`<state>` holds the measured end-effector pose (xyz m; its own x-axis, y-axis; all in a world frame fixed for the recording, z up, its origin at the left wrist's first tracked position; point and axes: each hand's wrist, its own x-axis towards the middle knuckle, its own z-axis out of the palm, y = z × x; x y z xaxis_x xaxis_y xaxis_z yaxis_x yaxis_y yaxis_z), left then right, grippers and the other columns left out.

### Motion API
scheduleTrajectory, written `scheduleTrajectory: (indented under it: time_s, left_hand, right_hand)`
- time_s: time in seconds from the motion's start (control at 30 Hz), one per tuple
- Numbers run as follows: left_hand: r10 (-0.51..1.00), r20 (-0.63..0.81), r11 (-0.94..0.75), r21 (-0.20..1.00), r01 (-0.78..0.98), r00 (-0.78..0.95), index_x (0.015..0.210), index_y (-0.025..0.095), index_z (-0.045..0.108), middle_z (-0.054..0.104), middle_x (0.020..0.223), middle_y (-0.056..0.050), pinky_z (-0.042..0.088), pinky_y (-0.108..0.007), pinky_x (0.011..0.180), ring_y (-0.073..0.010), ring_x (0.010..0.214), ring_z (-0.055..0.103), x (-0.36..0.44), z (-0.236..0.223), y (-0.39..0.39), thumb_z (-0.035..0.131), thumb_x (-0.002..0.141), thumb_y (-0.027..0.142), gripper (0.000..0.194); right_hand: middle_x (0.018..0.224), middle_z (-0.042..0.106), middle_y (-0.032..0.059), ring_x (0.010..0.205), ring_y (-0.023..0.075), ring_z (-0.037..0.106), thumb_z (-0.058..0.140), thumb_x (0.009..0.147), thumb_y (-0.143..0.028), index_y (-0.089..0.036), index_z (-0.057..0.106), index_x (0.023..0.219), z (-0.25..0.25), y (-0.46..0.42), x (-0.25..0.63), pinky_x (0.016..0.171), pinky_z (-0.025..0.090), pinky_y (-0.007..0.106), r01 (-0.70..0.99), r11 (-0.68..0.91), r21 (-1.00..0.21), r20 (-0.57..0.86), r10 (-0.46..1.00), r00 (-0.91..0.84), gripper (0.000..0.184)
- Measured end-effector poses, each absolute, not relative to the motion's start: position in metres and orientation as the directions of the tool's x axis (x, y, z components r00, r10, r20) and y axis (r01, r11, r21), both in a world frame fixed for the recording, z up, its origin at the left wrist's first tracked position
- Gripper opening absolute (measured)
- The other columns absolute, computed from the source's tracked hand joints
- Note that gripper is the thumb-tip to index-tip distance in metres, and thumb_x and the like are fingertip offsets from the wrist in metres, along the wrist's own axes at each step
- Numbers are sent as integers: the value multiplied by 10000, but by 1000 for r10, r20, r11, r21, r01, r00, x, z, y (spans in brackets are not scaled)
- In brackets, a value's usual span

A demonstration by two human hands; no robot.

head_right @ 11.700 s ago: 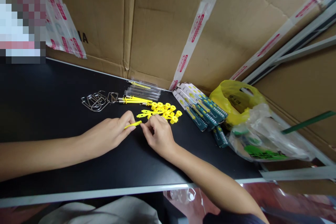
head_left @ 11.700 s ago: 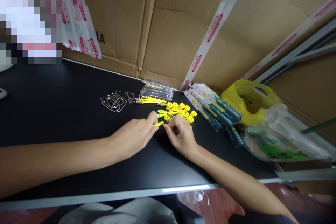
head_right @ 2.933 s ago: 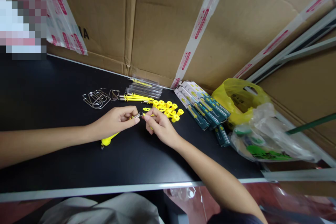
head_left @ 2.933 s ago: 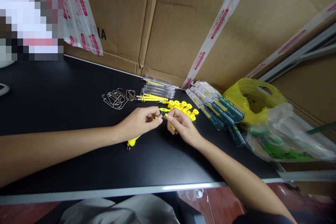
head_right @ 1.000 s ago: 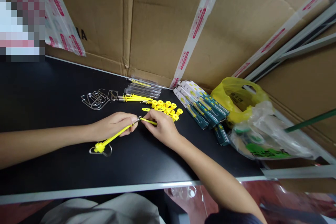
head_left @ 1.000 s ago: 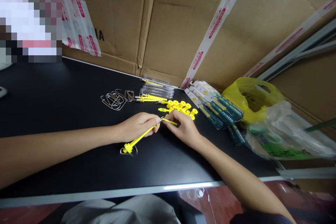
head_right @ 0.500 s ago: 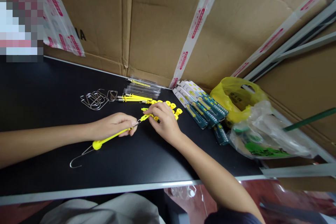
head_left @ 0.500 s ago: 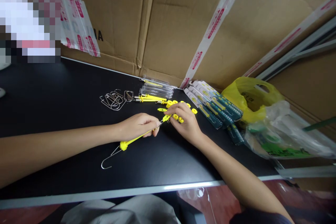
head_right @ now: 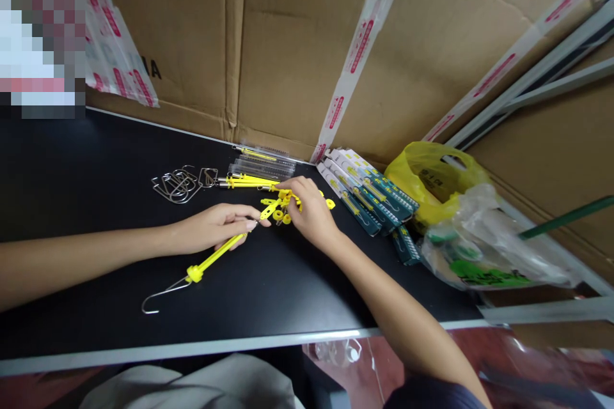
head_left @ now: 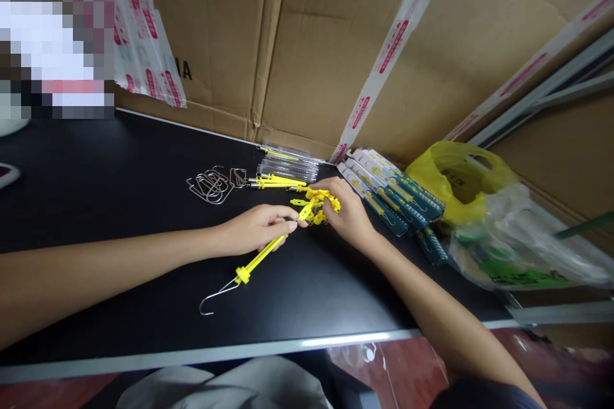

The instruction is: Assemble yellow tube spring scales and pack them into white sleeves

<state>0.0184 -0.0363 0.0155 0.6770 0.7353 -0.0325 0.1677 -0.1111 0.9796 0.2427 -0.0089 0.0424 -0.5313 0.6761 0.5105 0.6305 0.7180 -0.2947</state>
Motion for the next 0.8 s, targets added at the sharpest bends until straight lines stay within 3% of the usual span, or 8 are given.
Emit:
scheduleTrajectory:
  time_s: [0.3, 0.53, 0.8]
  left_hand:
    - [744, -13, -126, 979, 159, 668, 1168, 115, 596, 515, 564, 51, 327, -209, 461, -93, 478, 409, 20, 17, -37, 442, 931, 390, 394]
    - [752, -1, -126, 981, 145, 659, 1162, 113, 593, 509, 560, 53, 315, -213, 462, -90, 472, 394, 19, 17, -36, 437, 935, 370, 377]
    - [756, -2, -134, 978, 158, 655, 1162, 110, 590, 511, 558, 54, 312, -202, 450, -86, 463, 391, 20, 18, -36, 436, 934, 366, 376]
  right_hand:
    - [948, 701, 90, 906, 224, 610, 574, 853, -135, -155, 672, 941, 64, 49, 231, 839, 463, 357, 802, 593, -78, 282, 784, -553, 133]
    - [994, 704, 103, 931, 230, 606, 628, 815, -130, -161, 691, 976, 68, 62, 200, 804, 449, 326, 834, 536, 132, 91, 831, -549, 176]
    - [968, 722, 96, 922, 241, 626, 672, 769, -162, -173, 716, 958, 70, 73, 188, 756, 430, 315, 836, 507, 208, 23, 852, -523, 195]
